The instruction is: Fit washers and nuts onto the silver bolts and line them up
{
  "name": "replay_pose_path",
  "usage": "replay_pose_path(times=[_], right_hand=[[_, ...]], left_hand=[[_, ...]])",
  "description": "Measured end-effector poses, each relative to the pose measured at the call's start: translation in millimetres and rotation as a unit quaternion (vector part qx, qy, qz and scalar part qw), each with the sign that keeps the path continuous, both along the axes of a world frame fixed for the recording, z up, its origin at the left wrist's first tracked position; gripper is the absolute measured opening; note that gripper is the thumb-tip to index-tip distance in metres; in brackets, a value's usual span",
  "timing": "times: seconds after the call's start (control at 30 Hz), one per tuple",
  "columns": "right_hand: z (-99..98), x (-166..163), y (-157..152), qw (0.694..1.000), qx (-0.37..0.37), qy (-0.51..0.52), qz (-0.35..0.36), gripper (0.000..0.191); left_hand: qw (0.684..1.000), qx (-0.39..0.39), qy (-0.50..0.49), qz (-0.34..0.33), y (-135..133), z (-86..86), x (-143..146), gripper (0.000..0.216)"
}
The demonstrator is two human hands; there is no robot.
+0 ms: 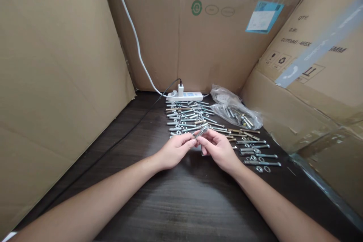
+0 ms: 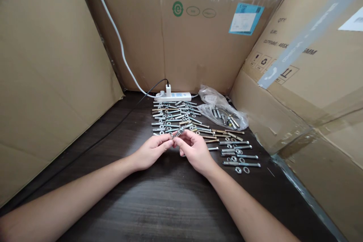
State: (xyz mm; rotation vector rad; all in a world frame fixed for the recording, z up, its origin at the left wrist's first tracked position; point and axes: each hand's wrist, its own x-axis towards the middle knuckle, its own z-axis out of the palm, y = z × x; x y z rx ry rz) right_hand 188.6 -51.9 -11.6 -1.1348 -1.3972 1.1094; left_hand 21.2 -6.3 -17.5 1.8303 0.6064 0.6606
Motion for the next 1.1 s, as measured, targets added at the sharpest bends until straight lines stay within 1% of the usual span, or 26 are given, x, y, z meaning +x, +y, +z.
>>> replay_pose_path(times=[0.07,0.17,0.37,0.63,0.7,0.77,0.87,0.93,0.97,1.0,1.03,1.07,1.1], right_hand=[[0.2,-0.4,-1.0,1.000,0.002,-0.026,0.001,0.029],[-0.8,0.5,-1.3,0.999,0.003,-0.047,-0.002,0.030],[-5.8,7.0,1.9,0.994,0.027,-0.104,-0.028,0.036],[-1.8,10.7,2.2,0.993,0.020,-0.110,-0.046,0.040],[-1.6,9.7,2.2,0.995,0.010,-0.089,-0.041,0.040],[-1.9,8.8,3.6,0.998,-0.017,-0.046,-0.041,0.040],[-0.5,12.5,9.0,0.993,-0.067,0.052,-0.083,0.038],[1.5,21.6,14.9,0.984,-0.083,0.118,-0.108,0.036],[2.3,28.7,18.4,0.981,-0.084,0.136,-0.107,0.036],[2.6,37.3,22.2,0.982,-0.083,0.133,-0.107,0.035],[2.4,47.1,26.0,0.984,-0.076,0.103,-0.120,0.037],[1.7,57.8,29.7,0.986,-0.066,0.042,-0.150,0.038],[0.6,68.9,33.0,0.975,-0.051,-0.059,-0.209,0.039]], left_hand=[[1.000,-0.002,-0.005,-0.018,-0.7,1.8,0.2,0.030],[0.999,0.014,0.013,-0.034,-1.1,2.3,-0.2,0.030],[0.994,0.074,0.078,-0.004,-0.8,-2.4,-1.6,0.029],[0.992,0.085,0.098,-0.005,0.0,-2.3,-1.4,0.024],[0.991,0.088,0.101,-0.005,0.3,-1.8,-1.2,0.023],[0.990,0.090,0.108,-0.006,0.3,-1.3,-1.0,0.024],[0.989,0.090,0.114,-0.006,0.0,-0.6,-0.9,0.024],[0.989,0.088,0.115,-0.004,-0.3,-0.6,-0.9,0.025],[0.989,0.088,0.116,-0.003,-0.4,-0.7,-0.9,0.025],[0.989,0.088,0.118,-0.002,-0.5,-0.8,-1.0,0.025],[0.989,0.088,0.120,-0.002,-0.6,-1.0,-1.2,0.025],[0.989,0.088,0.122,-0.002,-0.6,-1.2,-1.4,0.025],[0.989,0.089,0.122,-0.002,-0.6,-1.4,-1.5,0.025]])
